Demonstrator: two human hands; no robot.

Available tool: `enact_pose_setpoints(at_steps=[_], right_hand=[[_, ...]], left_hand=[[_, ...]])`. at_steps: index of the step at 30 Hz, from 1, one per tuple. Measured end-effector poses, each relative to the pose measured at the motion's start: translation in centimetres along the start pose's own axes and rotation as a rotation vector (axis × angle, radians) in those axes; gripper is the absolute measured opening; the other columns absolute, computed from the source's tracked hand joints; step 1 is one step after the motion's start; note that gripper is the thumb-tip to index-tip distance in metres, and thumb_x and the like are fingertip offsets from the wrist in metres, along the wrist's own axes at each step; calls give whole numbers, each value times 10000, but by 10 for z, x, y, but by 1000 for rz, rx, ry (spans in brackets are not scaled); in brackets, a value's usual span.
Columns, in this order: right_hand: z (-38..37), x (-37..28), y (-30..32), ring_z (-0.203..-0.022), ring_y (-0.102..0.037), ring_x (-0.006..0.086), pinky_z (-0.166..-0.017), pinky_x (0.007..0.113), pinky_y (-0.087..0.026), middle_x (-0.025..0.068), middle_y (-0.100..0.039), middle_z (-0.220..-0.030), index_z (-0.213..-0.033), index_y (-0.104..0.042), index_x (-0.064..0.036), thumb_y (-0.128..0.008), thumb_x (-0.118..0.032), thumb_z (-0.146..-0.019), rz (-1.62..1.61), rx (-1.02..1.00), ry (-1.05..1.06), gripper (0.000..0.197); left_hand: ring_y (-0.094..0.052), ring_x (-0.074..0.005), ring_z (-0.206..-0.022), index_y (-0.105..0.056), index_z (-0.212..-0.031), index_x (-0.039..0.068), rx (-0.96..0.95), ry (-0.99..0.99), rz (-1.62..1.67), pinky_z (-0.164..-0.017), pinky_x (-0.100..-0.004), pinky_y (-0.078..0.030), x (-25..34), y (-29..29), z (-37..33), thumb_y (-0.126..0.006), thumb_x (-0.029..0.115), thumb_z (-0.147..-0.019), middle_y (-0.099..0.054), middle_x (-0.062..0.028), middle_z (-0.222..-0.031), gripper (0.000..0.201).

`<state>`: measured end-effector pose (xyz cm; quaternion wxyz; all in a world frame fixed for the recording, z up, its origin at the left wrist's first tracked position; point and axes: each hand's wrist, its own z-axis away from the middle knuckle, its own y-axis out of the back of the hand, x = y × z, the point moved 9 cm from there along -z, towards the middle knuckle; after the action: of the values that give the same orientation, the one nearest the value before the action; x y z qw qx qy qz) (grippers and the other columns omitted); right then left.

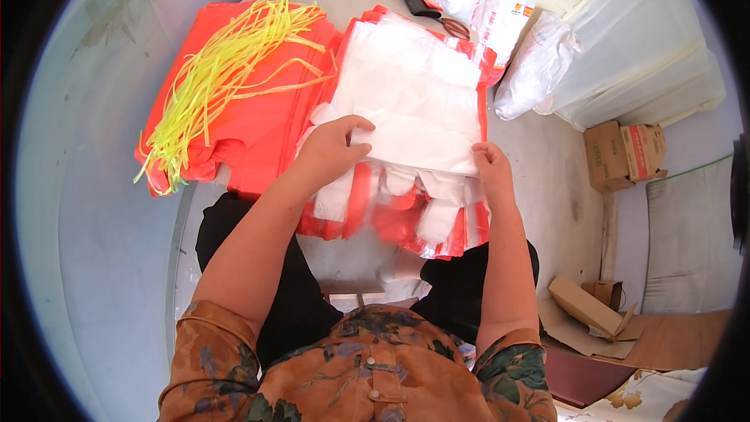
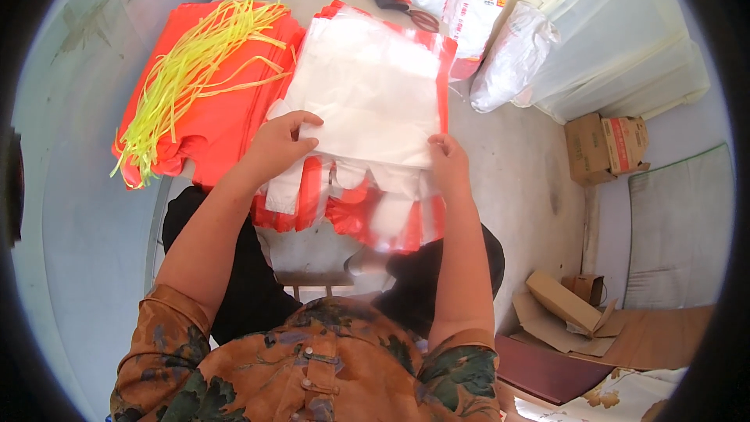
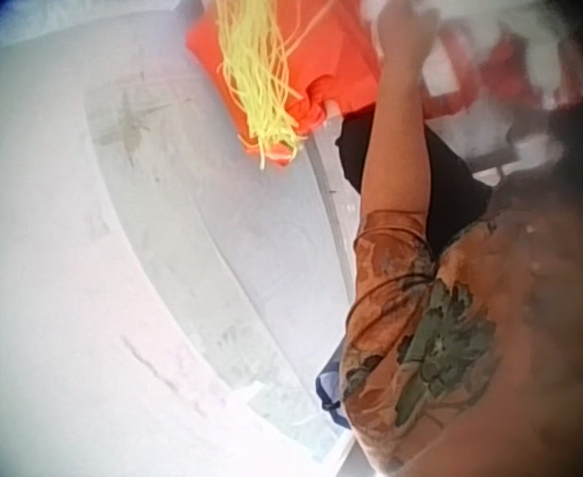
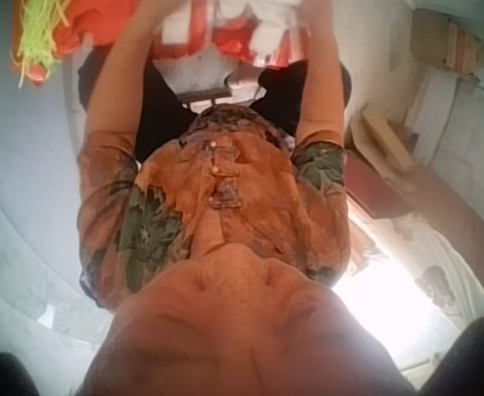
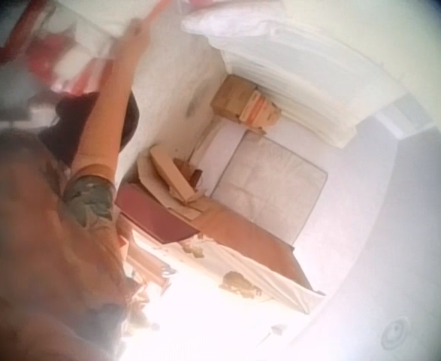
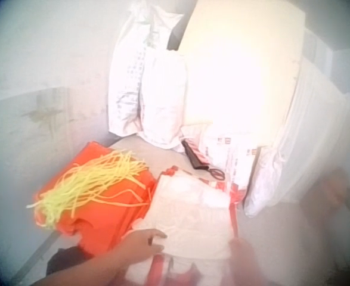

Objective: The person separates a plastic bag from a stack, folds it in half, and ties a yellow plastic strip around it to secure the bundle.

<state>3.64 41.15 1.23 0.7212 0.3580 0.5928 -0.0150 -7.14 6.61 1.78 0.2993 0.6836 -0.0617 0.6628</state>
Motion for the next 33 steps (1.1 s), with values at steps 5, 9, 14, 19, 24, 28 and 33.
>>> enact_pose_setpoints(at_steps=[5, 9, 14, 19, 24, 28, 33], right_hand=[[23, -15, -1, -908, -567, 97, -797, 264, -485, 45, -650, -1178, -1248, -687, -11, -646, -96, -978, -53, -160, -159, 286], [29, -30, 6, -1023, -605, 154, -848, 293, -515, 101, -452, -1483, -1256, -690, -2, -710, -35, -872, 127, -265, 164, 386], [32, -42, -1, -1072, -618, 195, -865, 305, -533, 99, -391, -1543, -1258, -693, 2, -709, 16, -805, 356, -242, 345, 453], [33, -52, -7, -1137, -630, 310, -955, 377, -542, 155, -448, -1502, -1244, -698, 3, -666, 105, -800, 487, -156, 435, 457], [40, -58, -12, -1281, -569, 369, -1046, 414, -496, 174, -579, -1416, -1260, -702, -104, -759, -70, -848, 867, -78, 654, 417], [43, -70, -11, -1269, -567, 370, -1049, 425, -488, 164, -592, -1400, -1255, -704, -123, -710, -56, -866, 818, -39, 616, 395], [44, -69, -4, -1267, -550, 385, -1060, 448, -481, 159, -606, -1386, -1247, -704, -72, -695, 3, -823, 805, -95, 648, 431]], left_hand=[[-667, -232, -885, -713, -1290, 98, 52, -199, -209, -830, -341, -542, 16, 4, 6, -785, 131, -803, -731, -117, -983, 494], [-669, -322, -986, -725, -1269, 100, 106, -290, -333, -893, -402, -541, 29, 5, 11, -789, 133, -759, -743, -157, -1055, 515], [-615, -353, -1021, -722, -1254, 126, 158, -336, -502, -942, -463, -496, 39, 1, 17, -769, 108, -750, -698, -136, -1009, 507], [-584, -342, -1007, -721, -1244, 135, 210, -400, -585, -920, -464, -484, 43, -5, 19, -718, 64, -740, -644, -122, -986, 509], [-548, -337, -985, -723, -1243, 136, 256, -458, -609, -903, -451, -481, 51, -7, 25, -679, 21, -736, -596, -110, -962, 521], [-536, -333, -971, -721, -1248, 133, 300, -482, -646, -890, -447, -477, 46, -3, 28, -669, 0, -740, -570, -111, -959, 528], [-538, -323, -981, -708, -1282, 128, 228, -437, -653, -879, -432, -479, 47, -11, 21, -648, -34, -764, -568, -111, -972, 546]])
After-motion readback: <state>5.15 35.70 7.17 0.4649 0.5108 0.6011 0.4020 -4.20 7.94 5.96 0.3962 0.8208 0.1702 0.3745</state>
